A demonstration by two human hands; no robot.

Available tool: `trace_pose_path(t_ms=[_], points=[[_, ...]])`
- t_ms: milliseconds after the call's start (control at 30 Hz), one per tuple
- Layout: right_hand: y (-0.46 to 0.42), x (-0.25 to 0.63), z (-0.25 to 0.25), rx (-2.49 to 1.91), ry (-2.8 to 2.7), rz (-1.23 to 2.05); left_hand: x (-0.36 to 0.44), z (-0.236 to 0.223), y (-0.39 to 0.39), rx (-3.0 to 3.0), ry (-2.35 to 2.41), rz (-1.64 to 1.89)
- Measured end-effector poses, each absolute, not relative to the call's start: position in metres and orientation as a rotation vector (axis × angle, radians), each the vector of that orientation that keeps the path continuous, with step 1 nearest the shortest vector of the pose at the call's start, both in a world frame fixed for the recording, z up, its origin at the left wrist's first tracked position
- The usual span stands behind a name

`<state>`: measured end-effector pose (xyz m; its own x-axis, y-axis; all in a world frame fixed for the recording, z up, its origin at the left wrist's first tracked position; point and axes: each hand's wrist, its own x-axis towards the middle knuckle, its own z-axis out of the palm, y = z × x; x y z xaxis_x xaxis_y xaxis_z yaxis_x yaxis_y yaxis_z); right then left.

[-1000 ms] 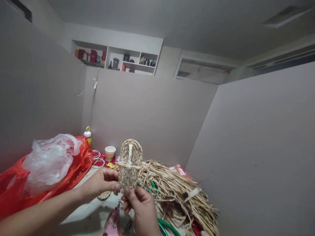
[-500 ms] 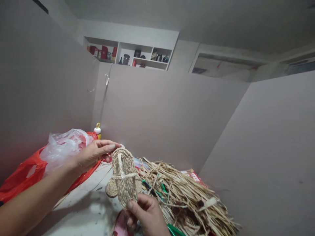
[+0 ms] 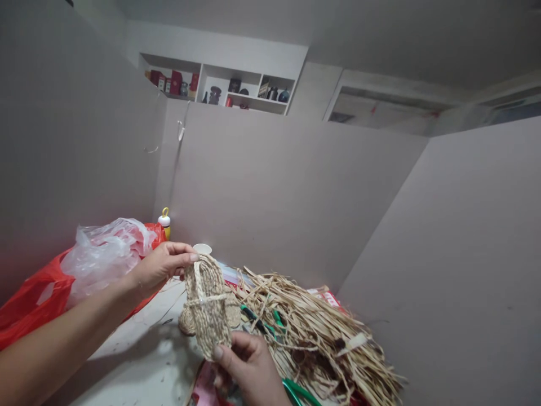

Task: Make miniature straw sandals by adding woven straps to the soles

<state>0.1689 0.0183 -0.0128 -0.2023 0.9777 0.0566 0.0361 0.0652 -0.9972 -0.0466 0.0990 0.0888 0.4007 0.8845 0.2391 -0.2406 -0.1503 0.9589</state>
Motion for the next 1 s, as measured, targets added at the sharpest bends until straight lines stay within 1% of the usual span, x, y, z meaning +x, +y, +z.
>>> trace_pose_path(t_ms=[200,400,567,767,1000], points=[[0.011,0.162,0.0,-1.057,-1.299,1.309,-0.039,0.084,0.099,1.288,0.612,1.122],[0.013,0.163,-0.001,-1.061,-1.187,1.305,-0.036,0.079,0.103,1.175,0.568,1.063],[0.015,0.167,-0.003,-1.053,-1.228,1.25,-0.036,0.076,0.104,1.259,0.542,0.975],[0.013,0.165,0.005,-1.035,-1.264,1.263,-0.031,0.073,0.103,1.252,0.604,1.053],[0.013,0.166,0.008,-1.066,-1.254,1.148,-0.024,0.063,0.105,1.254,0.652,1.011]])
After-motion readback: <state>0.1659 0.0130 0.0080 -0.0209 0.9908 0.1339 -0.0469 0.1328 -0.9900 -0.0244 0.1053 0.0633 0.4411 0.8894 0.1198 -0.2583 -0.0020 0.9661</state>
